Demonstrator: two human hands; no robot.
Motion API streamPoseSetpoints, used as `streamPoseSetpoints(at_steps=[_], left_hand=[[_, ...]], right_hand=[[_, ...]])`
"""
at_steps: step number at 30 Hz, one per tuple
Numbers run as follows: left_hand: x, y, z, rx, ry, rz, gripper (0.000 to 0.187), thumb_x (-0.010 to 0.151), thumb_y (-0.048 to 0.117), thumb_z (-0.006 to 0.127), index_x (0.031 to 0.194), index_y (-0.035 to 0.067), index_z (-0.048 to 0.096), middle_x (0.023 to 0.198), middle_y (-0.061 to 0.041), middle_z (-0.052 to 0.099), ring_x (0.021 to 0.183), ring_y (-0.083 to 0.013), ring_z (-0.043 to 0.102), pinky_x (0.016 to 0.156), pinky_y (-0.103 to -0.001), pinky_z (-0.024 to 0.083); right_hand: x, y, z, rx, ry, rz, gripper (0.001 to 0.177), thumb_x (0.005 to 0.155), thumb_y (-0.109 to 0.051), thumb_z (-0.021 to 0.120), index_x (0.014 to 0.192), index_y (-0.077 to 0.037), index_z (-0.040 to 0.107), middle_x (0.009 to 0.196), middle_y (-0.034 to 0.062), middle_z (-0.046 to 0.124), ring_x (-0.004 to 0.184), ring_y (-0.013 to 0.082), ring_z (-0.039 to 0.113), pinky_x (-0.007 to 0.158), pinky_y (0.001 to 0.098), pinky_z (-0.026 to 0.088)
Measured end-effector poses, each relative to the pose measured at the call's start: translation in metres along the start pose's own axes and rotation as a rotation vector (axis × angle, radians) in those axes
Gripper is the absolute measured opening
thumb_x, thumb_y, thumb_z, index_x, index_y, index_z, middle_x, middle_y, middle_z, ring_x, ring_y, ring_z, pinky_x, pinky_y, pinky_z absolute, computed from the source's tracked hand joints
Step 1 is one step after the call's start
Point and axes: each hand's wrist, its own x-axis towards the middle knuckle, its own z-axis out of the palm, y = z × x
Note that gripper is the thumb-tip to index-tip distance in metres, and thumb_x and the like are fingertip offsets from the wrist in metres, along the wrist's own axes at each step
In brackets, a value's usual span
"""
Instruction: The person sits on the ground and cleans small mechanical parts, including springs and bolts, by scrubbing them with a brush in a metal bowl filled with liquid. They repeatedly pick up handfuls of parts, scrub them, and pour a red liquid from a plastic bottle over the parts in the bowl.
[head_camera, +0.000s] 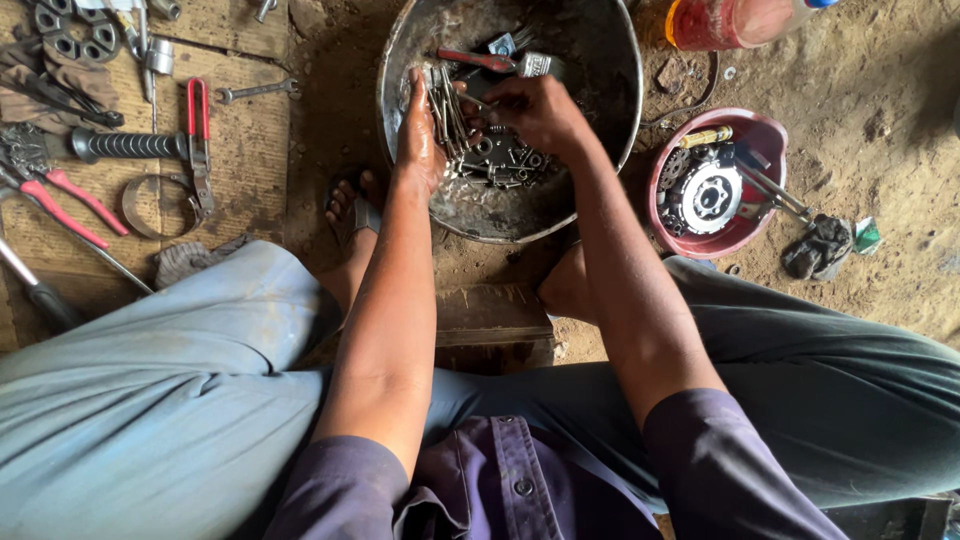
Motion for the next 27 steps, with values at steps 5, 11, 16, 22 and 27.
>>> streamPoseSetpoints(at_steps=[5, 11, 16, 22, 27], left_hand=[[0.003, -0.001, -0.005, 0.038, -0.043, 0.01, 0.07, 0.093, 0.073, 0.048, 0.106, 0.007, 0.072, 0.085, -0.012, 0.076, 0.074, -0.0243, 0.077, 0.066, -0.04, 0.065], [-0.006, -0.008, -0.002, 0.0, -0.212, -0.113, 0.043, 0.094, 0.05, 0.068, 0.102, 0.008, 0.07, 0.088, -0.012, 0.076, 0.073, -0.025, 0.075, 0.065, -0.041, 0.064], [-0.003, -0.014, -0.008, 0.071, -0.066, 0.008, 0.026, 0.09, 0.023, 0.078, 0.109, 0.006, 0.072, 0.084, -0.006, 0.07, 0.069, -0.0195, 0.069, 0.064, -0.037, 0.061], [0.017, -0.027, -0.028, -0.052, 0.11, 0.029, 0.02, 0.096, 0.023, 0.074, 0.101, 0.005, 0.067, 0.079, -0.007, 0.067, 0.065, -0.022, 0.067, 0.058, -0.038, 0.058], [0.019, -0.029, -0.028, -0.247, 0.143, -0.001, 0.02, 0.096, 0.025, 0.069, 0.102, 0.006, 0.068, 0.076, -0.008, 0.066, 0.067, -0.0265, 0.07, 0.06, -0.041, 0.06]], right_hand=[[0.008, -0.015, -0.03, -0.152, -0.122, 0.076, 0.021, 0.088, -0.016, 0.083, 0.108, -0.009, 0.079, 0.102, 0.01, 0.079, 0.089, 0.0184, 0.077, 0.082, 0.0348, 0.062], [0.016, -0.021, -0.014, -0.06, -0.136, -0.014, 0.033, 0.089, -0.018, 0.083, 0.118, -0.006, 0.072, 0.106, 0.011, 0.076, 0.093, 0.0202, 0.074, 0.084, 0.0358, 0.06], [0.0, 0.065, 0.006, 0.131, 0.25, 0.449, 0.023, 0.094, -0.018, 0.072, 0.117, -0.014, 0.076, 0.107, 0.0103, 0.08, 0.092, 0.0248, 0.077, 0.082, 0.0385, 0.059], [-0.008, 0.099, 0.047, -0.289, 0.283, 0.368, 0.033, 0.085, -0.028, 0.08, 0.115, -0.015, 0.076, 0.102, 0.015, 0.075, 0.089, 0.0352, 0.073, 0.077, 0.0456, 0.057], [0.011, 0.079, 0.074, -0.471, 0.425, 0.306, 0.016, 0.091, -0.025, 0.075, 0.101, -0.012, 0.076, 0.108, 0.0153, 0.072, 0.084, 0.0425, 0.07, 0.071, 0.0525, 0.056]])
